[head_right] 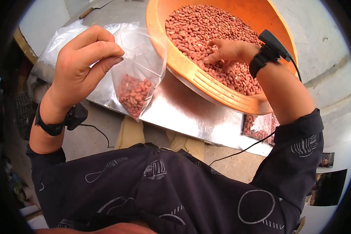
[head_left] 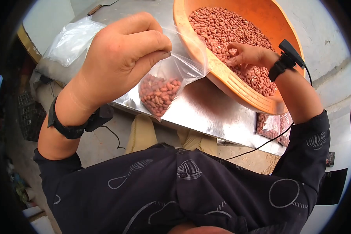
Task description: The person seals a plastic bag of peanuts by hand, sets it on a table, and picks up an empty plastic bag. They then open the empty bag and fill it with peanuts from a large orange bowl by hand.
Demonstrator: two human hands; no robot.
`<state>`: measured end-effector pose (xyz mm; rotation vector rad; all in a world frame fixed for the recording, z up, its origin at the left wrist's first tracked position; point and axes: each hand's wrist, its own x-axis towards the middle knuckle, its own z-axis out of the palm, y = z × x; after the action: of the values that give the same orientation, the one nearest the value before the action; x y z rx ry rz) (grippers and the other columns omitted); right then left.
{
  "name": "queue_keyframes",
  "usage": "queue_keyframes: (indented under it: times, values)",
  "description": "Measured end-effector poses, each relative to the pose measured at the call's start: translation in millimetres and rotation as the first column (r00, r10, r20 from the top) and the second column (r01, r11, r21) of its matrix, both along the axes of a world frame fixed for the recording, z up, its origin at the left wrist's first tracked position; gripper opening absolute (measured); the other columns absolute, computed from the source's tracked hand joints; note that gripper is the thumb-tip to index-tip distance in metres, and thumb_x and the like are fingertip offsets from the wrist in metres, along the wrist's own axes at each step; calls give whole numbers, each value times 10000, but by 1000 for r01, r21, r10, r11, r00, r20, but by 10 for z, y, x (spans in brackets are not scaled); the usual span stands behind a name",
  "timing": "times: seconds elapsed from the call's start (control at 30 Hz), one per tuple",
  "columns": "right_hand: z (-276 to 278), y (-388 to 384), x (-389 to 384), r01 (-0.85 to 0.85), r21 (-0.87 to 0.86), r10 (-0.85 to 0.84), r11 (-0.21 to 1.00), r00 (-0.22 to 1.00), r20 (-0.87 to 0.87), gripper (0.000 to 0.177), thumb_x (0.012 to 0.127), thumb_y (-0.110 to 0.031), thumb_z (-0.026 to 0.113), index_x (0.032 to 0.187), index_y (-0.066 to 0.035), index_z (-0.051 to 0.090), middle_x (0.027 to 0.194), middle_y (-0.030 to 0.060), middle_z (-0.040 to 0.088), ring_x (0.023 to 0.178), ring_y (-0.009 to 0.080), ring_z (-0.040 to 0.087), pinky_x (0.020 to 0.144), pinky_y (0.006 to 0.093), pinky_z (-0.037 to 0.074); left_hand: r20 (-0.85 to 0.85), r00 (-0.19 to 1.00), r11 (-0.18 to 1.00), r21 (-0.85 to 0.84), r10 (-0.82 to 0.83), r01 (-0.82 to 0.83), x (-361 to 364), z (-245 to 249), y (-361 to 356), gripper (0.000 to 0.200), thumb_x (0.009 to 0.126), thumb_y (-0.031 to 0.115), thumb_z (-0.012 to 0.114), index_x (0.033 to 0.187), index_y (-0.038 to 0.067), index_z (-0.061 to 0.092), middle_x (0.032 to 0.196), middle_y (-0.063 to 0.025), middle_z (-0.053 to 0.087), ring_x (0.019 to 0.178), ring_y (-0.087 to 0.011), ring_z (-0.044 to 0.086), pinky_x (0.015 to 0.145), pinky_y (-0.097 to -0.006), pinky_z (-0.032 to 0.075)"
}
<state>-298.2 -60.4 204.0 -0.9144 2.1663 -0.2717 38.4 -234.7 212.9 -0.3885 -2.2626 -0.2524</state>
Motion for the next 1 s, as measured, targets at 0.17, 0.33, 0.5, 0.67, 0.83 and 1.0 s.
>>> queue_keyframes:
  times: [0.17, 0.33, 0.5, 0.67, 0.83, 1.0]
  values:
    - [-180, -423, 131, 32, -210, -6, 977, 993, 121, 650, 841, -410, 747, 1317, -123, 410, 924, 64, 582, 665, 149, 571, 603, 324, 533, -2, 1000, 1000, 0, -8, 8, -24, -3, 7, 145, 771, -46, 702, 895, 13, 652, 840, -69, 590, 695, -187, 574, 595, -270, 454]
    - [-298, -724, 141, -3, -450, 73, 893, 988, 137, 277, 902, -304, 700, 1018, -102, 551, 724, -26, 551, 593, 63, 529, 520, 237, 468, 2, 1000, 1000, 16, -12, 12, -15, -12, 11, 143, 772, -51, 698, 893, 10, 651, 839, -69, 590, 696, -185, 572, 595, -272, 453]
    - [-92, -759, 158, -18, -505, 28, 863, 1000, 12, 77, 885, -115, 646, 824, -103, 600, 638, -60, 495, 528, 31, 459, 439, 197, 337, 2, 1000, 1000, 0, -7, 7, -22, 8, 22, 142, 770, -52, 701, 888, 9, 650, 837, -71, 591, 695, -189, 571, 596, -275, 454]
    - [78, -761, 29, -22, -592, 59, 805, 997, 44, 53, 874, -99, 643, 836, -105, 607, 646, -69, 484, 529, 17, 459, 445, 191, 351, -6, 1000, 1000, -18, 4, -4, -23, 6, 17, 139, 771, -50, 701, 887, 10, 651, 843, -72, 597, 695, -196, 576, 601, -280, 456]
    - [553, -685, 476, -92, -656, 234, 749, 963, 133, 41, 897, -102, 631, 898, -61, 631, 689, -7, 571, 556, 76, 544, 495, 211, 436, -1, 999, 999, -30, 34, -34, -24, 6, 4, 131, 778, -39, 701, 886, 17, 653, 844, -69, 603, 698, -194, 583, 606, -280, 461]
    - [767, -728, 1247, -322, -596, 526, 736, 826, 202, 58, 871, -57, 630, 818, -45, 612, 664, -5, 537, 523, 79, 464, 469, 222, 384, -16, 1000, 1000, -25, 16, -17, -55, -9, 18, 128, 785, -27, 702, 893, 24, 658, 842, -64, 604, 699, -194, 585, 610, -278, 464]
